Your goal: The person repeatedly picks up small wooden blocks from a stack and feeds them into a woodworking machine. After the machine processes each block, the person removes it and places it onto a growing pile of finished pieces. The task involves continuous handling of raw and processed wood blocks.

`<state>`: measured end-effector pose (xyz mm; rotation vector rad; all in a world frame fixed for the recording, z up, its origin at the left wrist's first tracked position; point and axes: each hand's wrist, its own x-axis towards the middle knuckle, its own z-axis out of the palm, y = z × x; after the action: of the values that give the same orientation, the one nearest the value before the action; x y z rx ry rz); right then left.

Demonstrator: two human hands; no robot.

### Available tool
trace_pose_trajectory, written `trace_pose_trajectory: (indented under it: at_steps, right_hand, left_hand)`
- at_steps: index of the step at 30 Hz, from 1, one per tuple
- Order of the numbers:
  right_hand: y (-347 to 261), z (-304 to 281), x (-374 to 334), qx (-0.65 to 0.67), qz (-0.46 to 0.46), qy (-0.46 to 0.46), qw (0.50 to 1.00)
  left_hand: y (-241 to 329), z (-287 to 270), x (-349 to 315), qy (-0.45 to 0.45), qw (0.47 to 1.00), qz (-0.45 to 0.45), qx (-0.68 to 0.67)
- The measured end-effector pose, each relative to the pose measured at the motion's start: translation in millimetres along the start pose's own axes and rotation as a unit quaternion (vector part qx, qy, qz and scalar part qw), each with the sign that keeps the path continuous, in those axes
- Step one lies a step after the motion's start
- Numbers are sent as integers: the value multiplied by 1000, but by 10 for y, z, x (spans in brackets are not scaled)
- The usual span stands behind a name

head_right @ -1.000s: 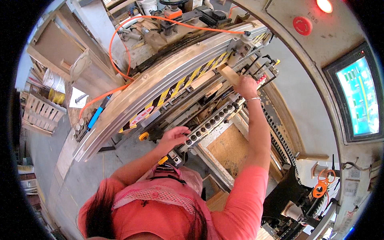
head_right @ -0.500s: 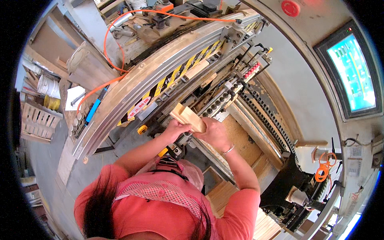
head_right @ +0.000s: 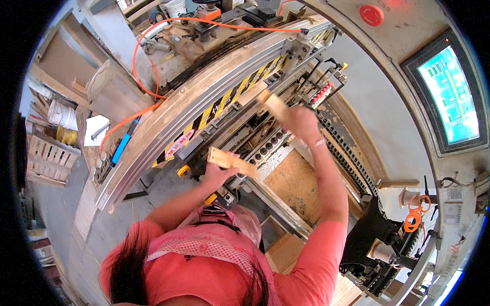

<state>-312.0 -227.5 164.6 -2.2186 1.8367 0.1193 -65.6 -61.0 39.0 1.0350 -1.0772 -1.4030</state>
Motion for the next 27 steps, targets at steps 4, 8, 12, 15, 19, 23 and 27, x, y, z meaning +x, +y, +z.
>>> trace_pose_trajectory:
  at_steps: [4, 8, 12, 15, 19, 23, 27]
  right_hand:
    - [432, 75, 742, -48, 11, 71, 996]
    - [507, 269, 1242, -85, 8, 55, 995]
    - [556, 402, 1363, -49, 5, 73, 996]
    - [508, 338, 1325, -27, 15, 65, 997]
    - [529, 425, 1254, -4, 30, 114, 993]
    - [527, 442, 1217, -34, 39, 118, 992]
    - [415, 391, 1133, -36, 40, 134, 990]
  left_hand:
    - [6, -73, -124, -36, 999, -16, 38]
    - [-20, -85, -183, -53, 997, -35, 44]
    - [-25, -58, -204, -41, 997, 17, 63]
    - [-51, -126, -201, -59, 990, 4, 127]
    - [-131, -140, -216, -95, 986, -10, 133]
    - [-165, -69, -174, -82, 981, -39, 170]
    - [-115, -75, -141, -116, 971, -1, 207]
